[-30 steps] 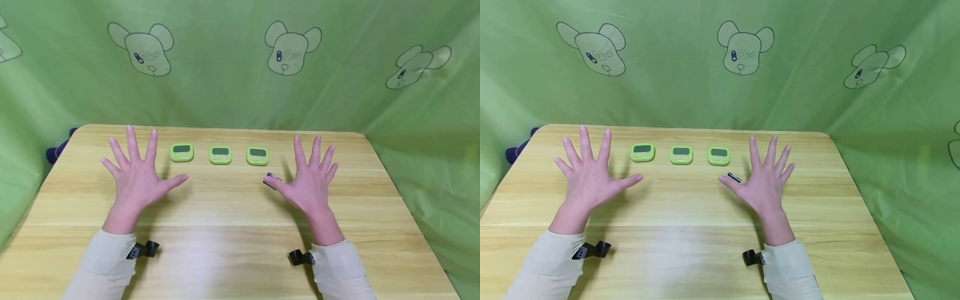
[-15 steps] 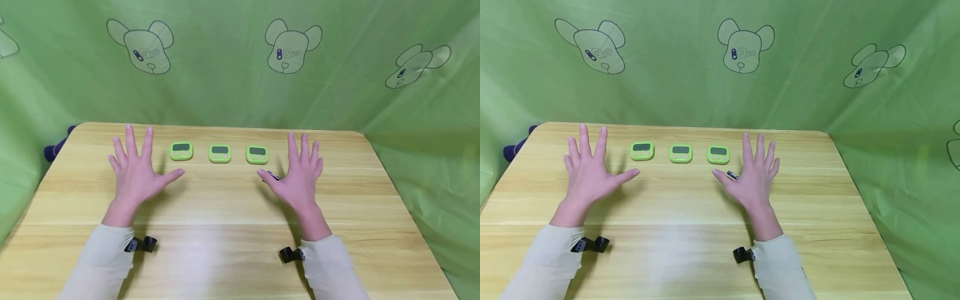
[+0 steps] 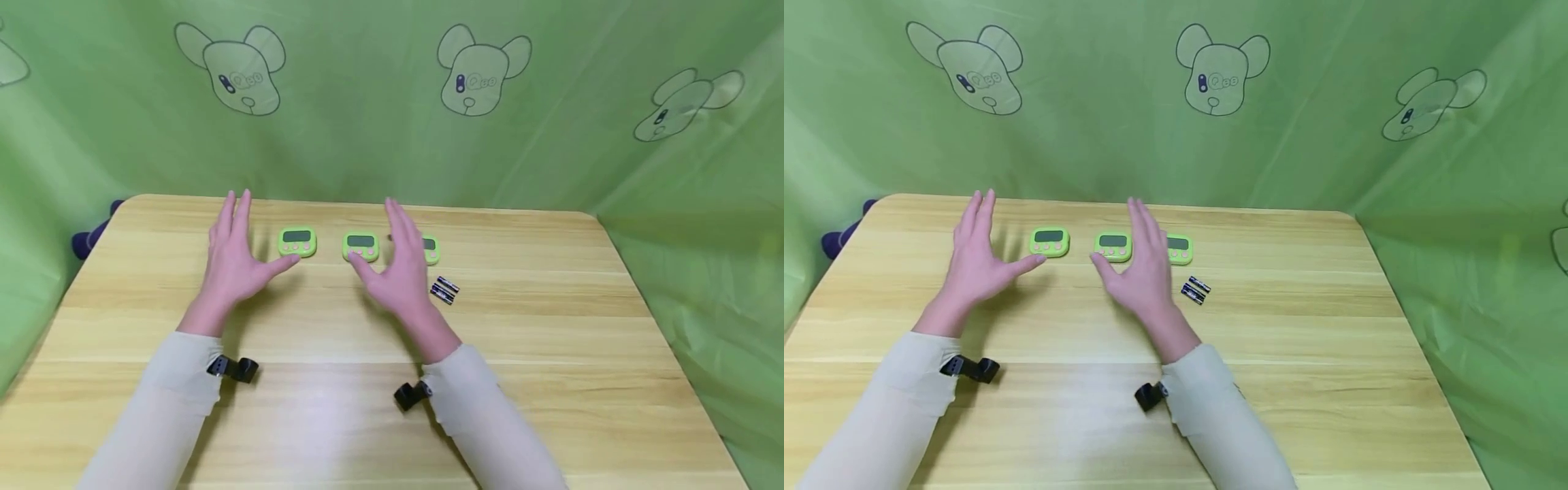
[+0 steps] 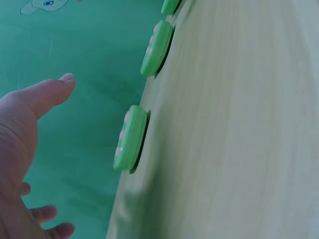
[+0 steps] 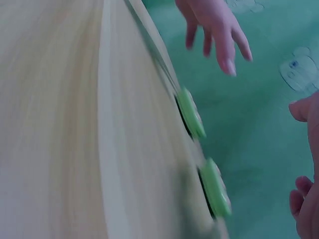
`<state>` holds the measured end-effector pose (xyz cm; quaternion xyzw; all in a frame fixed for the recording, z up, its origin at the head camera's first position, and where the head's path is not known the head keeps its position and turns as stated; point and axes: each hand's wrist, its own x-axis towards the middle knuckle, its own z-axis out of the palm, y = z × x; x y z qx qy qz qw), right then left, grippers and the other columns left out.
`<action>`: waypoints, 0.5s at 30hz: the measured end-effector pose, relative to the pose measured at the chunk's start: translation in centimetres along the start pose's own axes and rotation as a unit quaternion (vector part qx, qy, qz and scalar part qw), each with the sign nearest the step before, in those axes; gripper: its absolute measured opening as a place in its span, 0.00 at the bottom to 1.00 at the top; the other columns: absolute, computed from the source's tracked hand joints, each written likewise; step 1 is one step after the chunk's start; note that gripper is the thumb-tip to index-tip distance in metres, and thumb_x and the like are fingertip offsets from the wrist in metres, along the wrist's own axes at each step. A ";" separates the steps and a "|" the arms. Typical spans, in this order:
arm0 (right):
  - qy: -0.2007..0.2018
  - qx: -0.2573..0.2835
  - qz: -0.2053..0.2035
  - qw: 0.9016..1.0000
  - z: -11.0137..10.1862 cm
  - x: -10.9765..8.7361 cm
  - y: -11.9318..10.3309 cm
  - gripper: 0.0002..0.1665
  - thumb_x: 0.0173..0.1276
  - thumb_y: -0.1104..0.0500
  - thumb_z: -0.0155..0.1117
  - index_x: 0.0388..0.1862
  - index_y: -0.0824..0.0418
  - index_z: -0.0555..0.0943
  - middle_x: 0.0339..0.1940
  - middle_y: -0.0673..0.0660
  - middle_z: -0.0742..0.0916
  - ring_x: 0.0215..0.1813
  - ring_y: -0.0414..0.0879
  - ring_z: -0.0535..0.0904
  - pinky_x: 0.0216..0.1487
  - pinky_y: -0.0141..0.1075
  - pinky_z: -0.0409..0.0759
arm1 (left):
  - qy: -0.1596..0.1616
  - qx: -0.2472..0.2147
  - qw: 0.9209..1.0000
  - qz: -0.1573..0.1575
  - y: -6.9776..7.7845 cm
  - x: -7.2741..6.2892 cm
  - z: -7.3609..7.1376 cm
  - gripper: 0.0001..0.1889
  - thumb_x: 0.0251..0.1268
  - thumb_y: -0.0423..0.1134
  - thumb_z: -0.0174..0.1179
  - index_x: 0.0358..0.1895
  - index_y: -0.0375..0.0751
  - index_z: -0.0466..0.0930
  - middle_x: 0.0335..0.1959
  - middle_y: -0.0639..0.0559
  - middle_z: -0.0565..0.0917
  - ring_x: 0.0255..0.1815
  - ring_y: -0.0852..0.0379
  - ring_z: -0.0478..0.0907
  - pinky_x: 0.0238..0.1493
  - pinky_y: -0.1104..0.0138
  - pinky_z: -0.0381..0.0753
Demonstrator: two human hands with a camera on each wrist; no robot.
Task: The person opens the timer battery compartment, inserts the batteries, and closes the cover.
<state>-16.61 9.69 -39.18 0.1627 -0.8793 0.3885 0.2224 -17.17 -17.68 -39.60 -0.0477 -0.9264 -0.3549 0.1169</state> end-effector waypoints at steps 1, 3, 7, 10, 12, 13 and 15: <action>-0.007 0.020 0.006 1.000 0.8 0.2 -0.3 0.58 0.60 0.46 0.75 0.81 0.56 0.54 0.79 0.49 0.61 0.65 0.50 0.69 0.66 0.47 0.70 | -0.002 -0.013 1.000 0.001 -0.2 0.2 0.1 0.68 0.45 0.64 0.76 0.82 0.58 0.33 0.81 0.54 0.33 0.79 0.39 0.39 0.71 0.34 0.48; -0.021 0.059 0.018 0.998 2.4 0.4 -0.9 0.57 0.60 0.49 0.76 0.81 0.56 0.55 0.75 0.51 0.67 0.55 0.52 0.75 0.56 0.42 0.77 | -0.006 -0.039 0.999 0.003 -0.7 0.7 0.4 0.67 0.46 0.59 0.78 0.82 0.56 0.35 0.81 0.52 0.36 0.76 0.37 0.48 0.71 0.36 0.55; -0.052 0.115 0.060 0.990 5.2 0.7 -1.6 0.55 0.59 0.52 0.77 0.81 0.54 0.57 0.70 0.51 0.72 0.42 0.49 0.77 0.37 0.35 0.80 | -0.020 -0.083 0.996 0.000 -1.6 1.3 0.9 0.65 0.47 0.51 0.80 0.82 0.51 0.40 0.81 0.47 0.44 0.64 0.37 0.67 0.63 0.43 0.72; -0.078 0.146 0.093 0.982 6.9 0.8 -2.0 0.54 0.61 0.54 0.76 0.80 0.53 0.58 0.72 0.50 0.71 0.39 0.44 0.79 0.36 0.32 0.81 | -0.031 -0.107 0.994 -0.017 -2.4 1.6 1.2 0.63 0.47 0.46 0.81 0.82 0.48 0.43 0.79 0.41 0.49 0.59 0.38 0.72 0.56 0.47 0.78; -0.092 0.168 0.114 0.975 7.9 0.8 -2.2 0.53 0.61 0.55 0.76 0.81 0.53 0.57 0.73 0.49 0.71 0.36 0.42 0.80 0.36 0.32 0.82 | -0.038 -0.124 0.991 -0.032 -2.9 1.8 1.3 0.61 0.47 0.42 0.81 0.81 0.46 0.45 0.77 0.39 0.53 0.56 0.39 0.74 0.55 0.49 0.80; -0.096 0.177 0.123 0.972 8.4 0.9 -2.2 0.53 0.62 0.57 0.76 0.81 0.54 0.57 0.73 0.50 0.71 0.35 0.42 0.80 0.36 0.32 0.83 | -0.043 -0.133 0.989 -0.040 -3.0 1.9 1.4 0.60 0.48 0.41 0.81 0.81 0.46 0.46 0.76 0.38 0.55 0.55 0.39 0.75 0.54 0.51 0.81; -0.104 0.187 0.140 0.967 9.2 0.9 -2.2 0.52 0.62 0.58 0.75 0.81 0.54 0.57 0.74 0.52 0.71 0.33 0.41 0.81 0.35 0.32 0.83 | -0.053 -0.147 0.986 -0.055 -3.3 2.0 1.5 0.59 0.48 0.39 0.80 0.81 0.44 0.48 0.73 0.37 0.59 0.52 0.41 0.77 0.52 0.54 0.82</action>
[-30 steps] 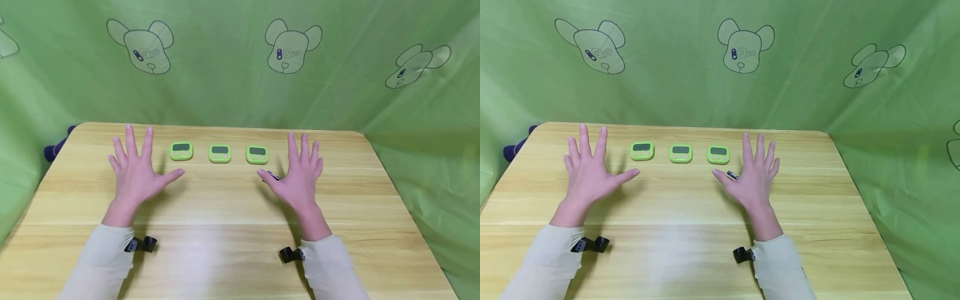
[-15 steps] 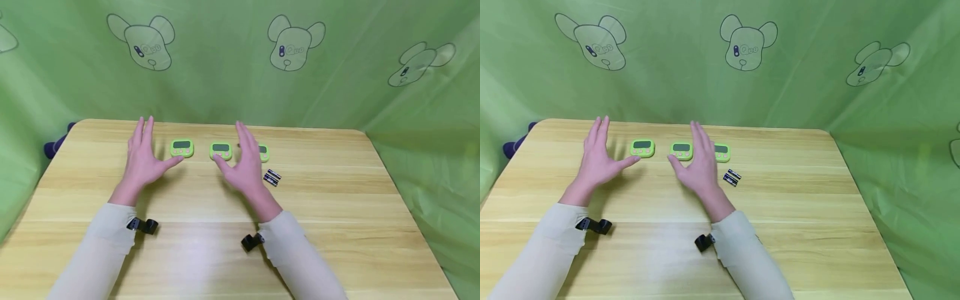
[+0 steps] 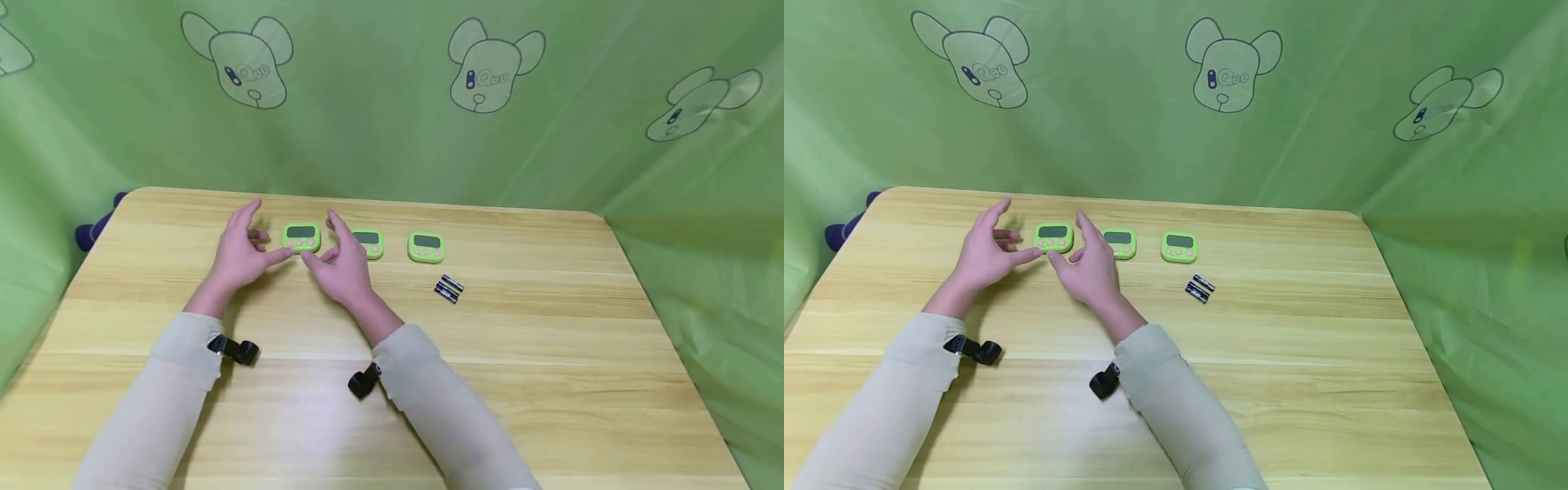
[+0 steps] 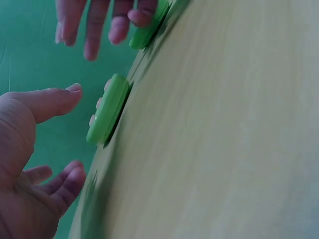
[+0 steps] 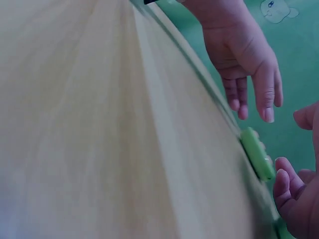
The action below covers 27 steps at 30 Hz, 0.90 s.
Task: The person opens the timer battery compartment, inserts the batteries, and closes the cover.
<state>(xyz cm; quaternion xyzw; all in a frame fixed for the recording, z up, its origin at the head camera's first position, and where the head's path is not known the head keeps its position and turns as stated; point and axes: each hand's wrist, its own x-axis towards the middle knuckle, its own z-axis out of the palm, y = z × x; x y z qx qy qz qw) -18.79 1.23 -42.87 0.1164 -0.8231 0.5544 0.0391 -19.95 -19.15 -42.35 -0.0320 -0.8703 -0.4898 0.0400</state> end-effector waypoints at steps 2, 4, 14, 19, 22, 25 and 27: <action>-0.004 0.006 0.016 1.000 0.6 0.3 0.3 0.52 0.63 0.58 0.74 0.81 0.53 0.57 0.74 0.53 0.71 0.32 0.40 0.81 0.34 0.32 0.83 | -0.012 -0.016 1.000 -0.012 -0.3 0.1 0.0 0.56 0.49 0.36 0.79 0.80 0.42 0.51 0.71 0.37 0.63 0.50 0.42 0.78 0.51 0.58 0.83; -0.004 0.003 0.025 1.000 1.1 0.6 0.7 0.51 0.64 0.59 0.73 0.81 0.53 0.57 0.74 0.54 0.71 0.31 0.40 0.81 0.33 0.32 0.83 | -0.028 -0.035 0.999 -0.027 -0.5 0.2 0.0 0.54 0.51 0.34 0.78 0.79 0.41 0.53 0.72 0.38 0.64 0.50 0.43 0.78 0.50 0.63 0.83; 0.000 -0.074 0.041 0.996 1.9 1.3 1.3 0.46 0.66 0.60 0.71 0.79 0.58 0.61 0.70 0.56 0.76 0.31 0.37 0.80 0.34 0.29 0.82 | -0.059 -0.080 0.994 -0.041 -1.2 0.5 0.3 0.40 0.56 0.24 0.71 0.73 0.30 0.64 0.66 0.37 0.73 0.53 0.43 0.77 0.47 0.74 0.81; -0.007 -0.141 0.050 0.989 2.2 1.4 1.2 0.42 0.68 0.56 0.70 0.77 0.58 0.64 0.45 0.51 0.87 0.31 0.34 0.79 0.40 0.33 0.81 | -0.066 -0.061 0.995 -0.039 -1.2 0.6 0.5 0.34 0.58 0.25 0.70 0.69 0.28 0.68 0.55 0.34 0.79 0.49 0.44 0.78 0.46 0.74 0.81; -0.001 -0.170 0.048 0.984 2.4 1.4 1.3 0.39 0.69 0.55 0.70 0.75 0.58 0.67 0.31 0.47 0.86 0.31 0.34 0.79 0.40 0.35 0.81 | -0.065 -0.042 0.996 -0.035 -1.2 0.7 0.6 0.32 0.58 0.25 0.70 0.67 0.27 0.71 0.49 0.34 0.81 0.46 0.45 0.79 0.43 0.74 0.82; 0.007 -0.194 0.036 0.980 2.5 1.4 1.4 0.35 0.69 0.55 0.69 0.73 0.59 0.71 0.30 0.46 0.85 0.31 0.35 0.79 0.38 0.35 0.80 | -0.058 -0.029 0.997 -0.030 -1.3 0.8 0.8 0.29 0.58 0.24 0.70 0.65 0.26 0.73 0.47 0.35 0.82 0.44 0.46 0.80 0.42 0.74 0.82; 0.010 -0.205 0.029 0.978 2.6 1.3 1.4 0.34 0.69 0.55 0.69 0.71 0.60 0.72 0.34 0.47 0.85 0.33 0.35 0.78 0.38 0.34 0.80 | -0.052 -0.025 0.998 -0.031 -1.3 0.8 0.9 0.29 0.57 0.24 0.70 0.64 0.26 0.74 0.47 0.35 0.83 0.44 0.46 0.80 0.41 0.74 0.82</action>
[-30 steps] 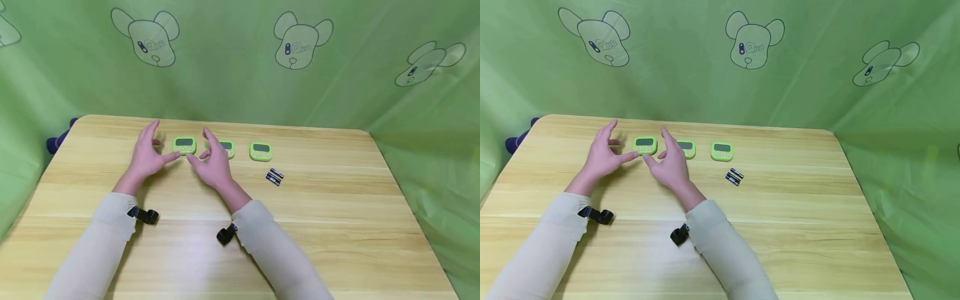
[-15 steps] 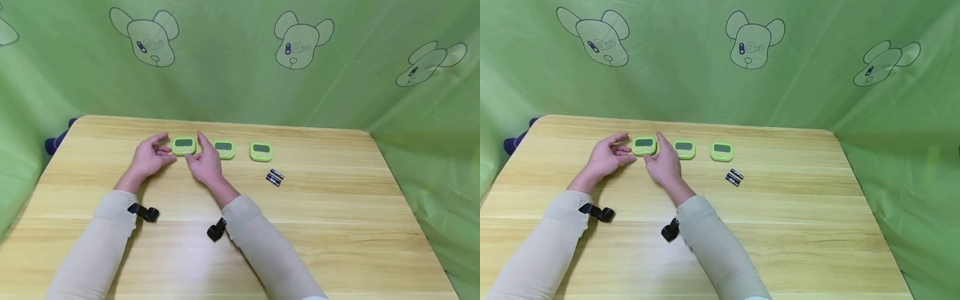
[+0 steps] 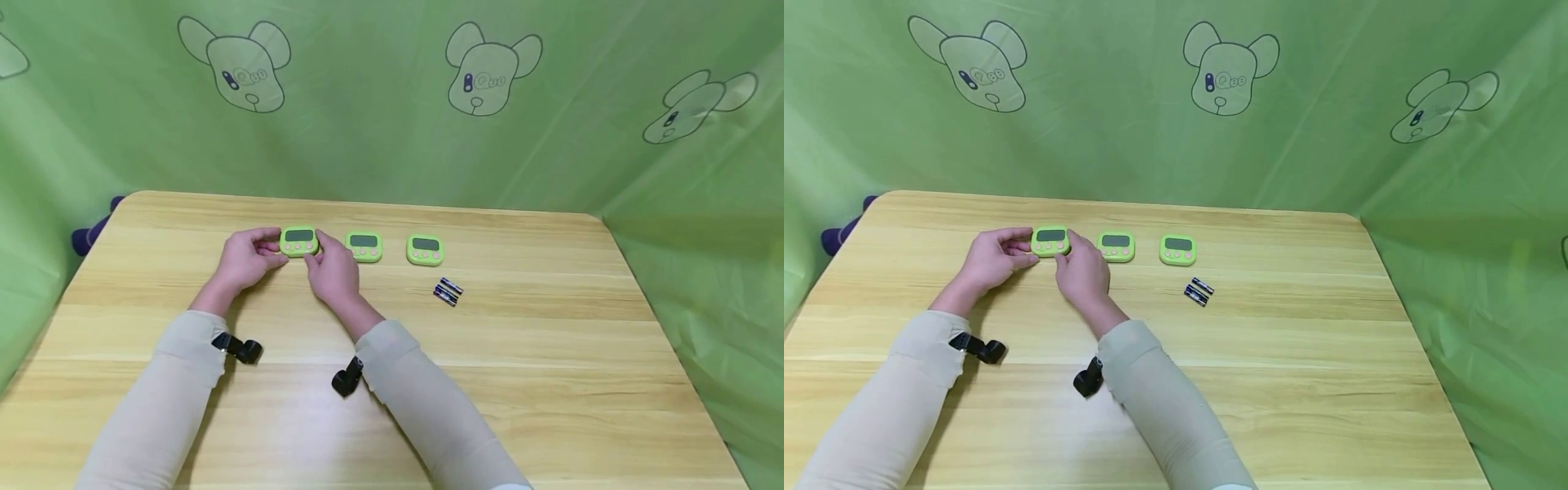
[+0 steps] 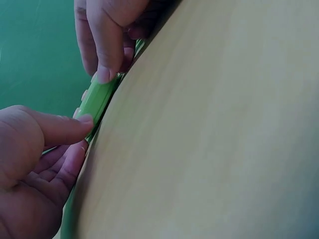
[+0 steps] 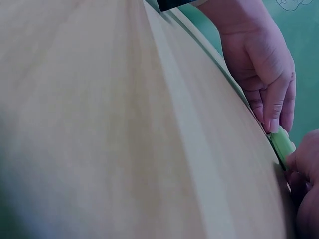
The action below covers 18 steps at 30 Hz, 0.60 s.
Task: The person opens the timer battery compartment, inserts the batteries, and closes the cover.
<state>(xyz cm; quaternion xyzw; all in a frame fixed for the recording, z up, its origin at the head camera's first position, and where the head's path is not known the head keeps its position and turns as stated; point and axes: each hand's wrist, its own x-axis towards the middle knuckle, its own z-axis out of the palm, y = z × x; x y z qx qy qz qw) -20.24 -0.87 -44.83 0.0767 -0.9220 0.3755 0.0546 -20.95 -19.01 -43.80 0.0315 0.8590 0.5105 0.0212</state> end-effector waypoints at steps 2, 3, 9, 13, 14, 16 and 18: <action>0.002 -0.007 -0.005 1.000 0.1 -0.1 0.0 0.33 0.69 0.54 0.70 0.71 0.61 0.73 0.38 0.48 0.85 0.34 0.35 0.78 0.39 0.34 0.79 | 0.006 -0.002 1.000 -0.003 0.0 -0.1 0.1 0.29 0.57 0.24 0.70 0.63 0.26 0.74 0.47 0.35 0.83 0.44 0.46 0.80 0.41 0.75 0.82; 0.003 -0.008 -0.007 1.000 0.1 -0.1 0.0 0.34 0.69 0.54 0.70 0.70 0.61 0.74 0.40 0.49 0.85 0.35 0.35 0.78 0.41 0.34 0.79 | 0.008 -0.005 1.000 -0.006 0.0 -0.1 0.1 0.28 0.57 0.23 0.70 0.63 0.26 0.74 0.48 0.35 0.83 0.45 0.46 0.80 0.41 0.75 0.82; 0.019 0.014 -0.021 0.999 0.1 -0.4 0.2 0.35 0.66 0.54 0.73 0.69 0.60 0.75 0.45 0.50 0.85 0.36 0.35 0.78 0.44 0.33 0.79 | 0.019 -0.041 0.999 -0.022 -0.1 -0.6 0.2 0.30 0.55 0.22 0.70 0.64 0.28 0.74 0.50 0.34 0.82 0.46 0.46 0.79 0.43 0.76 0.82; 0.031 0.040 -0.038 0.998 0.0 -0.7 0.3 0.36 0.62 0.55 0.76 0.68 0.59 0.76 0.45 0.49 0.85 0.36 0.33 0.79 0.45 0.31 0.78 | 0.021 -0.069 0.997 -0.036 -0.1 -1.1 0.2 0.32 0.54 0.21 0.71 0.65 0.28 0.74 0.50 0.35 0.81 0.46 0.48 0.80 0.44 0.76 0.82; 0.034 0.045 -0.042 0.998 -0.1 -0.9 0.3 0.36 0.61 0.55 0.77 0.68 0.59 0.77 0.45 0.49 0.85 0.36 0.33 0.78 0.45 0.30 0.77 | 0.020 -0.073 0.996 -0.038 -0.2 -1.3 0.2 0.32 0.53 0.21 0.71 0.65 0.28 0.73 0.50 0.35 0.81 0.45 0.49 0.79 0.44 0.76 0.82; 0.039 0.056 -0.053 0.996 -0.2 -1.2 0.4 0.37 0.59 0.56 0.79 0.67 0.59 0.77 0.45 0.49 0.85 0.37 0.34 0.78 0.45 0.30 0.77 | 0.018 -0.077 0.996 -0.041 -0.1 -1.7 0.3 0.33 0.53 0.22 0.71 0.66 0.28 0.73 0.50 0.34 0.81 0.45 0.50 0.79 0.44 0.76 0.82; 0.044 0.071 -0.061 0.995 -0.4 -1.5 0.3 0.37 0.57 0.58 0.80 0.66 0.59 0.78 0.46 0.50 0.84 0.39 0.37 0.78 0.44 0.30 0.77 | 0.012 -0.077 0.996 -0.041 0.0 -2.1 0.3 0.34 0.53 0.22 0.72 0.67 0.29 0.72 0.50 0.35 0.81 0.44 0.51 0.79 0.44 0.76 0.82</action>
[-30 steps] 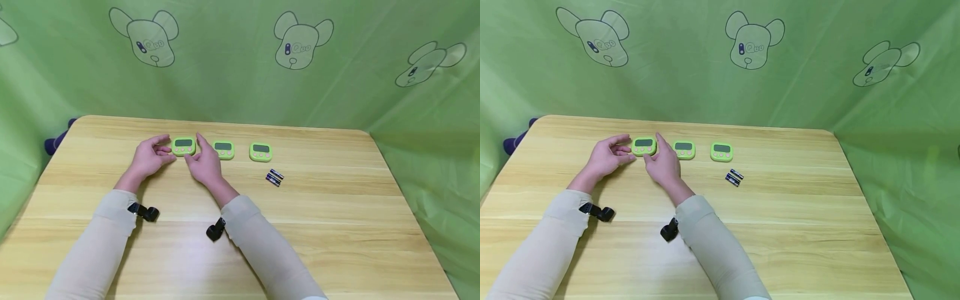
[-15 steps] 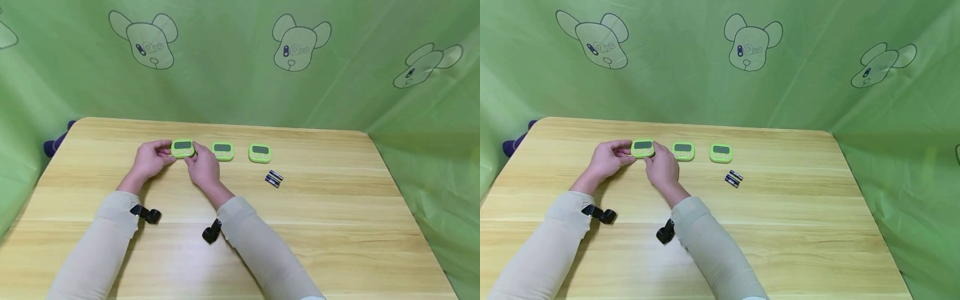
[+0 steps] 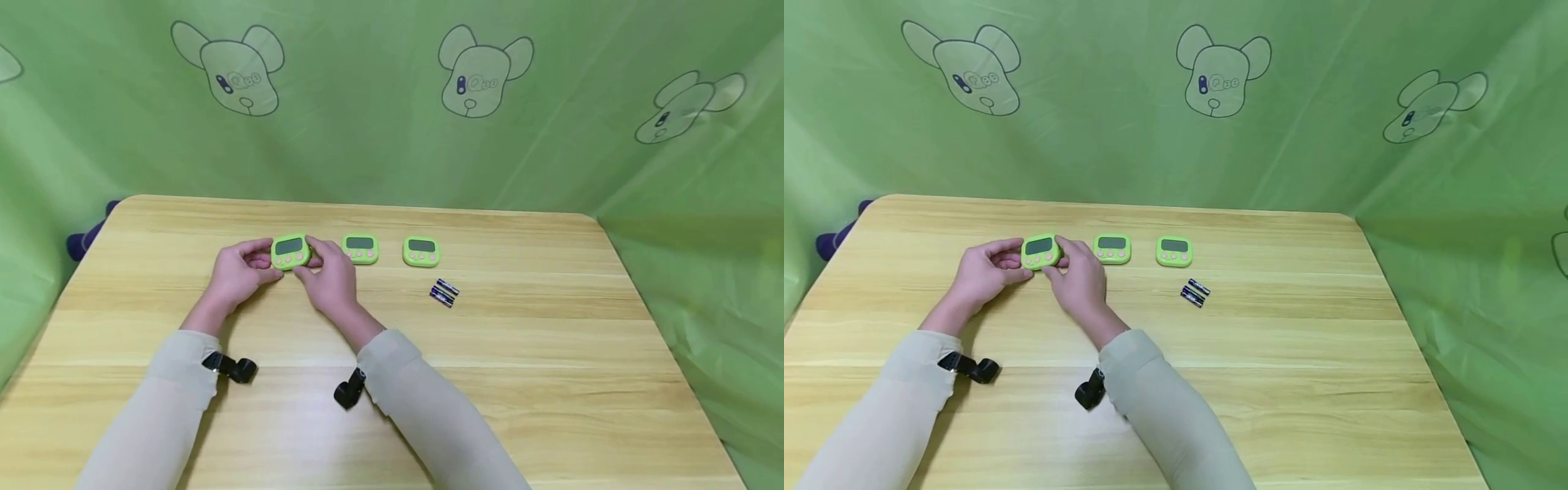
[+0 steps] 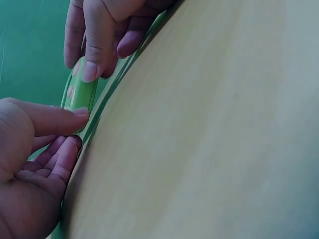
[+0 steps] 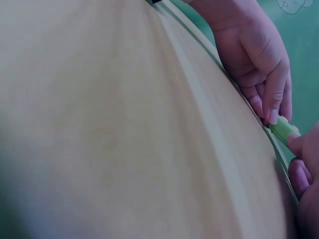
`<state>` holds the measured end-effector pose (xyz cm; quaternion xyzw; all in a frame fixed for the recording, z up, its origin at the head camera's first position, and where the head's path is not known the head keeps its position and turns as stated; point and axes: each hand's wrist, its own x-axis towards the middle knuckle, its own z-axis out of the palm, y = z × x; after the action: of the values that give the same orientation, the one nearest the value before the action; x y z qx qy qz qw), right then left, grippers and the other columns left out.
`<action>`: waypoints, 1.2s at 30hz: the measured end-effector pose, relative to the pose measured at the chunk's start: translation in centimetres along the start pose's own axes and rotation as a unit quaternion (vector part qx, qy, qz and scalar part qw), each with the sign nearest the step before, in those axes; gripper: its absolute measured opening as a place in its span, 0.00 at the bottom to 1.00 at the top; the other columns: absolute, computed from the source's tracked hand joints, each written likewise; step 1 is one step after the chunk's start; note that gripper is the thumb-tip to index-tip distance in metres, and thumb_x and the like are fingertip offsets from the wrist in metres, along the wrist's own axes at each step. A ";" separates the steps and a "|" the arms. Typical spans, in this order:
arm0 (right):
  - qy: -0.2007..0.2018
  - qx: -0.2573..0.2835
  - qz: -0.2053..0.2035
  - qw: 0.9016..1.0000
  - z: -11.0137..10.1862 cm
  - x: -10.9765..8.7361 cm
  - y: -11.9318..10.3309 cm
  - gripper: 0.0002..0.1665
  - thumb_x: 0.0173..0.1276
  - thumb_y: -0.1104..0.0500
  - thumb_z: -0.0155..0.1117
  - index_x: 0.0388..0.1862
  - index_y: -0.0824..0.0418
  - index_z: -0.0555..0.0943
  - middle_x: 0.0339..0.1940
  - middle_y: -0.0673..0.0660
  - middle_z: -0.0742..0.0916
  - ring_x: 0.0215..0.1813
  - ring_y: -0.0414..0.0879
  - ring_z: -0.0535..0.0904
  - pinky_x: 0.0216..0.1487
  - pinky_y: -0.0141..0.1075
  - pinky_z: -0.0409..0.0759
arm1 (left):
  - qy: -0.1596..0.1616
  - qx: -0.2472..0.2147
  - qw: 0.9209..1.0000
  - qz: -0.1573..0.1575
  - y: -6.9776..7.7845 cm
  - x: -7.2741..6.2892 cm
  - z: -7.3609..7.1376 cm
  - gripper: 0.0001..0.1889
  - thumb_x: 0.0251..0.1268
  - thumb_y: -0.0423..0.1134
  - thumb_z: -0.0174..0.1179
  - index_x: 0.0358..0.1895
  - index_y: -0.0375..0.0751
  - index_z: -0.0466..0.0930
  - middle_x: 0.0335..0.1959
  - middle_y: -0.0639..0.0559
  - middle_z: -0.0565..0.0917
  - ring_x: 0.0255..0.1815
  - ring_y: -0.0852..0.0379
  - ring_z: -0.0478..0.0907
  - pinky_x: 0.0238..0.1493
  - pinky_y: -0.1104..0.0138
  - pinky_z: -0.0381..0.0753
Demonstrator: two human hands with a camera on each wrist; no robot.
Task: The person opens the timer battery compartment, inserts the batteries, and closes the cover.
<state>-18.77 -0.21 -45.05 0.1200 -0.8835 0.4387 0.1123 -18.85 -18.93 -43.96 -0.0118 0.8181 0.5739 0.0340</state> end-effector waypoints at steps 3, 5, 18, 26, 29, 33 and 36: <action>0.006 0.023 -0.004 1.000 -0.3 -0.6 0.0 0.38 0.54 0.59 0.82 0.65 0.60 0.79 0.48 0.52 0.84 0.40 0.40 0.79 0.46 0.29 0.76 | -0.010 0.005 1.000 0.001 0.0 -0.6 0.1 0.35 0.52 0.22 0.72 0.67 0.29 0.72 0.50 0.35 0.80 0.45 0.50 0.78 0.43 0.76 0.81; 0.004 0.053 0.000 0.999 -0.5 -1.0 0.1 0.38 0.52 0.62 0.83 0.64 0.61 0.80 0.48 0.53 0.83 0.40 0.40 0.80 0.46 0.28 0.78 | -0.019 0.010 1.000 0.002 0.1 -1.0 0.2 0.36 0.51 0.23 0.72 0.68 0.30 0.71 0.50 0.36 0.80 0.46 0.49 0.78 0.44 0.76 0.81; -0.020 0.195 0.052 0.979 -4.0 -3.7 1.1 0.38 0.48 0.73 0.81 0.61 0.69 0.79 0.47 0.58 0.85 0.39 0.44 0.85 0.41 0.30 0.85 | -0.046 -0.022 0.999 0.019 1.1 -3.2 2.9 0.39 0.45 0.24 0.77 0.65 0.28 0.73 0.48 0.36 0.79 0.44 0.46 0.77 0.42 0.75 0.81; -0.022 0.221 0.077 0.972 -7.4 -5.2 3.3 0.33 0.48 0.74 0.81 0.56 0.69 0.82 0.41 0.59 0.88 0.38 0.49 0.86 0.41 0.34 0.86 | -0.052 -0.073 0.995 0.030 2.2 -3.8 6.6 0.37 0.42 0.18 0.75 0.63 0.26 0.74 0.49 0.35 0.79 0.44 0.46 0.79 0.44 0.71 0.83; -0.023 0.215 0.085 0.973 -8.6 -5.6 4.1 0.32 0.49 0.73 0.81 0.55 0.68 0.82 0.40 0.57 0.88 0.37 0.48 0.86 0.41 0.35 0.87 | -0.054 -0.093 0.994 0.031 2.6 -3.9 8.0 0.36 0.42 0.17 0.74 0.62 0.26 0.75 0.48 0.35 0.79 0.43 0.47 0.79 0.46 0.69 0.84; -0.020 0.202 0.097 0.974 -10.0 -6.0 4.9 0.30 0.49 0.72 0.80 0.54 0.68 0.83 0.39 0.56 0.88 0.36 0.47 0.86 0.40 0.35 0.87 | -0.064 -0.122 0.990 0.030 2.8 -3.8 9.4 0.35 0.44 0.16 0.72 0.62 0.26 0.75 0.48 0.35 0.79 0.43 0.48 0.81 0.47 0.67 0.84; -0.023 0.193 0.097 0.976 -10.7 -6.2 5.2 0.27 0.51 0.72 0.80 0.52 0.68 0.83 0.39 0.57 0.88 0.36 0.48 0.87 0.39 0.35 0.87 | -0.069 -0.139 0.987 0.035 2.9 -3.8 10.1 0.34 0.45 0.16 0.71 0.62 0.25 0.74 0.48 0.34 0.80 0.43 0.47 0.82 0.47 0.67 0.85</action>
<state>-13.49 12.14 -44.56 0.0627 -0.7918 0.6071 0.0234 -14.76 -8.51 -44.37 0.0522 0.7260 0.6823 0.0685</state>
